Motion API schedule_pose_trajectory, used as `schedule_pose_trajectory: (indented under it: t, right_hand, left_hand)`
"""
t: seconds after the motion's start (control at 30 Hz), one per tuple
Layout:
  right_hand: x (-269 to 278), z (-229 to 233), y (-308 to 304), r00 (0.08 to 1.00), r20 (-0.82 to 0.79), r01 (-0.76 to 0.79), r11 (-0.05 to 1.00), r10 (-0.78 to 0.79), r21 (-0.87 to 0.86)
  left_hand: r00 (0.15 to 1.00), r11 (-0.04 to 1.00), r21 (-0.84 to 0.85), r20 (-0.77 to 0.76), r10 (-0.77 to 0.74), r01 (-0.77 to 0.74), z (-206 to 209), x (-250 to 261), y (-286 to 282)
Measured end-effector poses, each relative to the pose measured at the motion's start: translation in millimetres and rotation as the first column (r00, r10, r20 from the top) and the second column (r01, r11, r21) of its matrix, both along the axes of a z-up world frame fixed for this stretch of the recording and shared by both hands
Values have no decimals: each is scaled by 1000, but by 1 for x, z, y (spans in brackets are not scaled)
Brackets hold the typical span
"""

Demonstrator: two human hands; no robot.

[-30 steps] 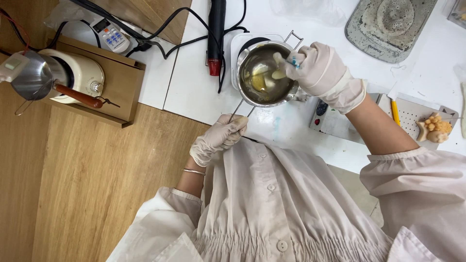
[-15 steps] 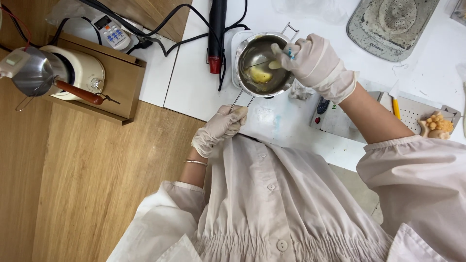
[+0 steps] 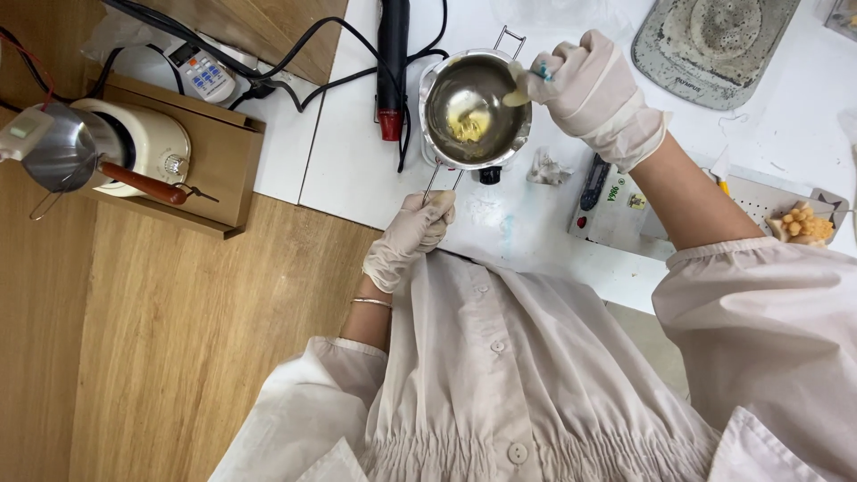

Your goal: Cleaning a melting pot, using a heat gun on melted wax, and filling a flower-shaped mold with wax.

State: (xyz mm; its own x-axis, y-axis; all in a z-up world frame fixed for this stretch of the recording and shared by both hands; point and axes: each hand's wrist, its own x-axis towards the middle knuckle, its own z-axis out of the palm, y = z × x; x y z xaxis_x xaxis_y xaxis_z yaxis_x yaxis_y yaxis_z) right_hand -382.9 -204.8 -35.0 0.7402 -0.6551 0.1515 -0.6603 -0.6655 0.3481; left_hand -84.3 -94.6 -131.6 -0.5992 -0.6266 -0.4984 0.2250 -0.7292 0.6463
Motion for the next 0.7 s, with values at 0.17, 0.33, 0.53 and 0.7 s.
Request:
schedule_pose_trajectory:
  t: [0.17, 0.33, 0.53, 0.7]
  right_hand:
    - [-9, -1, 17, 995, -68, 69, 997, -70, -24]
    - [-1, -13, 57, 985, 24, 166, 973, -172, 160]
    - [22, -27, 94, 814, 135, 422, 735, -565, 531]
    - [35, -44, 110, 687, 346, 366, 715, -640, 596]
  left_hand:
    - [974, 997, -45, 214, 78, -70, 6, -15, 4]
    - [922, 976, -159, 335, 195, -149, -20, -23, 12]
    - [890, 947, -318, 417, 187, -50, -22, -25, 17]
    - [831, 892, -446, 523, 191, 75, -31, -25, 17]
